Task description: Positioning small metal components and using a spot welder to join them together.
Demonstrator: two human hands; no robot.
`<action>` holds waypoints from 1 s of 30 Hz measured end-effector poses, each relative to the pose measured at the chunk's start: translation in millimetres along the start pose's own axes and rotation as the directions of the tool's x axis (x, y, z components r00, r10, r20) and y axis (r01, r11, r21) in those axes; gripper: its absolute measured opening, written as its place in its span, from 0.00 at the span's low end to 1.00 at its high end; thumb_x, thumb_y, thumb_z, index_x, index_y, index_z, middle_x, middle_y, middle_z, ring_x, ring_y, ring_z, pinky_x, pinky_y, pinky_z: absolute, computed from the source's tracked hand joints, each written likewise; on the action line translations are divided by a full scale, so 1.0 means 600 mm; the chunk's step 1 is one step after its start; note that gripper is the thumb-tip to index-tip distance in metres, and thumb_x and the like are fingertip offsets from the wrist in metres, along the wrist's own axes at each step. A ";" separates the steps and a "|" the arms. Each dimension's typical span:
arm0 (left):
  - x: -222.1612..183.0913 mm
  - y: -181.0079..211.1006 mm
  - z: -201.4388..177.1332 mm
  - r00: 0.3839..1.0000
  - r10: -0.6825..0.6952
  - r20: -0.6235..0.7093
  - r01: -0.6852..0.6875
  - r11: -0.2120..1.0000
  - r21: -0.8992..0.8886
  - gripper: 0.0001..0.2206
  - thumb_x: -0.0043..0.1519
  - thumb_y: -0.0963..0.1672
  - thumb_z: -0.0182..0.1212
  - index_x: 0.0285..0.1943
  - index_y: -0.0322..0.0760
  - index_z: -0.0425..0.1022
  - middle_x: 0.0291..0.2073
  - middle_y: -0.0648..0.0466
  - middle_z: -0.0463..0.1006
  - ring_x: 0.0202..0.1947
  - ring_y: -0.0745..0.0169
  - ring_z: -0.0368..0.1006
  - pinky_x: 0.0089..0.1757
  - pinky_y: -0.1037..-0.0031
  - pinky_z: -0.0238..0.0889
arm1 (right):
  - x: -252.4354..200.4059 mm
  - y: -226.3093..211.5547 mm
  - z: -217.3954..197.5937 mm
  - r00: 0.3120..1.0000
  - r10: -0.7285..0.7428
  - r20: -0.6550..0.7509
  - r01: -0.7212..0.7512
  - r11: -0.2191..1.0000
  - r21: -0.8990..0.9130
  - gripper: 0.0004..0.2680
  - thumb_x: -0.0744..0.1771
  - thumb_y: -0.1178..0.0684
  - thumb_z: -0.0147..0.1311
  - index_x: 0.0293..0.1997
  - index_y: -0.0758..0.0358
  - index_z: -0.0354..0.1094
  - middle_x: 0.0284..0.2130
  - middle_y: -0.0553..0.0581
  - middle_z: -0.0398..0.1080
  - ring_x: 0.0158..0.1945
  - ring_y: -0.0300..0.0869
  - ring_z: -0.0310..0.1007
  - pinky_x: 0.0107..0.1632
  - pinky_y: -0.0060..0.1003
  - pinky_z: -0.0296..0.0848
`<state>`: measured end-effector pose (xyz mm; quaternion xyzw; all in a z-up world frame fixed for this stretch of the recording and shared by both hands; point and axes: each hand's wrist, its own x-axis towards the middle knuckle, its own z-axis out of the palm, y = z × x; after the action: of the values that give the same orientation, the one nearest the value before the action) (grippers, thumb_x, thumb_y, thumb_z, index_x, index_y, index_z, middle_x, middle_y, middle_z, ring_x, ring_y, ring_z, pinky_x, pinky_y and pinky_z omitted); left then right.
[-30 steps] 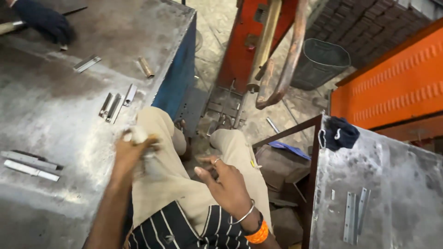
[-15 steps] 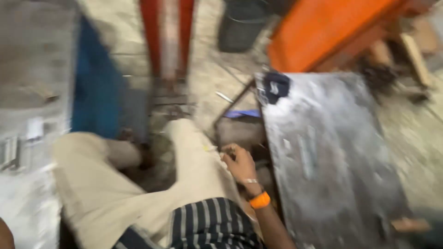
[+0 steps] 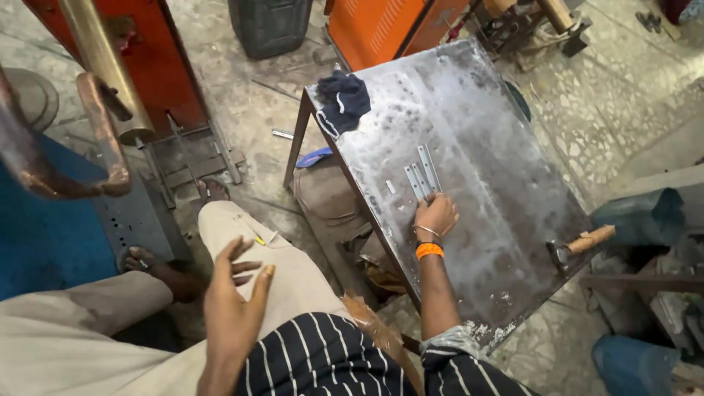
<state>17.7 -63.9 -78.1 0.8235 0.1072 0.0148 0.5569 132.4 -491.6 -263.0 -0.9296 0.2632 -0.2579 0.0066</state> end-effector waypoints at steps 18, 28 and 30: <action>0.048 -0.073 -0.061 0.961 -0.277 0.003 0.194 0.664 -0.722 0.20 0.64 0.38 0.58 0.66 0.28 0.64 0.54 0.42 0.79 0.48 0.51 0.81 0.47 0.68 0.75 | -0.149 -0.387 -0.325 0.364 -0.727 0.582 -0.617 0.280 0.735 0.09 0.64 0.65 0.60 0.48 0.73 0.69 0.39 0.60 0.77 0.35 0.42 0.80 0.36 0.35 0.78; 0.011 -0.091 -0.023 0.844 -0.429 -0.323 -0.014 0.584 -0.811 0.13 0.66 0.39 0.58 0.58 0.24 0.73 0.49 0.44 0.82 0.47 0.60 0.78 0.47 0.71 0.74 | -0.276 -0.488 -0.258 0.318 -0.775 0.547 -0.911 -0.089 0.403 0.17 0.67 0.59 0.58 0.63 0.70 0.64 0.47 0.58 0.75 0.45 0.40 0.73 0.49 0.36 0.74; 0.011 -0.098 -0.033 0.849 -0.395 -0.352 -0.014 0.648 -0.762 0.13 0.66 0.39 0.58 0.59 0.28 0.73 0.50 0.49 0.82 0.49 0.66 0.77 0.49 0.75 0.71 | -0.294 -0.514 -0.251 0.301 -0.637 0.710 -0.872 0.116 0.475 0.17 0.67 0.56 0.57 0.62 0.73 0.66 0.43 0.54 0.75 0.43 0.38 0.74 0.43 0.34 0.73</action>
<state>11.8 -23.5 -125.3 0.4769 0.3181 0.2033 0.7938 80.8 -120.5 -170.7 -0.5522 0.0681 0.2439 0.7944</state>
